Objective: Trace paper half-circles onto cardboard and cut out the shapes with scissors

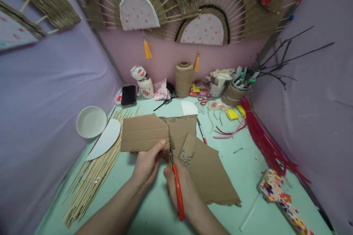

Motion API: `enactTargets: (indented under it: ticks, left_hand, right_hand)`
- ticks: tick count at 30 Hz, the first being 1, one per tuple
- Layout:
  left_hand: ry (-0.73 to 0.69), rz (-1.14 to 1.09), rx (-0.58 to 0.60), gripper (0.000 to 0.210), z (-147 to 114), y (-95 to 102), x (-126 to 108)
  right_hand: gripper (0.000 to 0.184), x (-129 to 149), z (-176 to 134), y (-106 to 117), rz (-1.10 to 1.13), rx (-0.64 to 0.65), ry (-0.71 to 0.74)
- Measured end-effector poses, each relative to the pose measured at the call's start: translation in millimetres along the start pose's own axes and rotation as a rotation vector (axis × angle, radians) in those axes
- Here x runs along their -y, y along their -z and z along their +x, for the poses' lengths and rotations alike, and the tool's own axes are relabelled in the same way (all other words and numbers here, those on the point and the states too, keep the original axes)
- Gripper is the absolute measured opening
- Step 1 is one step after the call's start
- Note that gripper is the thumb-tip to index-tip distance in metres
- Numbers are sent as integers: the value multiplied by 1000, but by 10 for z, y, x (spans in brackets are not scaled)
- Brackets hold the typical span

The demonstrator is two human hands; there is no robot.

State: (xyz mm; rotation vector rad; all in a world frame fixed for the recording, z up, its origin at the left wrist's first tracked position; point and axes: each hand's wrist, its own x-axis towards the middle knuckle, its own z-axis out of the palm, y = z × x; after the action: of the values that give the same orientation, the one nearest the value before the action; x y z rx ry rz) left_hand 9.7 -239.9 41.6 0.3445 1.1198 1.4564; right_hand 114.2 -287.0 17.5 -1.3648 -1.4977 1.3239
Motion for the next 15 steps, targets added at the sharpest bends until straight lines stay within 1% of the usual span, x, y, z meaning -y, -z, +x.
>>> enactTargets:
  ticks: [4, 9, 12, 15]
  left_hand:
    - [11, -17, 2, 42, -1, -12, -11]
    - [11, -20, 32, 45, 1, -18, -44]
    - [13, -29, 55, 48, 1, -20, -67]
    - [13, -22, 66, 51, 8, -12, -72]
  right_hand:
    - [58, 74, -3, -2, -1, 17, -47]
    - [61, 73, -16, -19, -2, 17, -116]
    - [60, 83, -30, -16, -9, 18, -142]
    - [56, 111, -37, 9, -56, -9, -130]
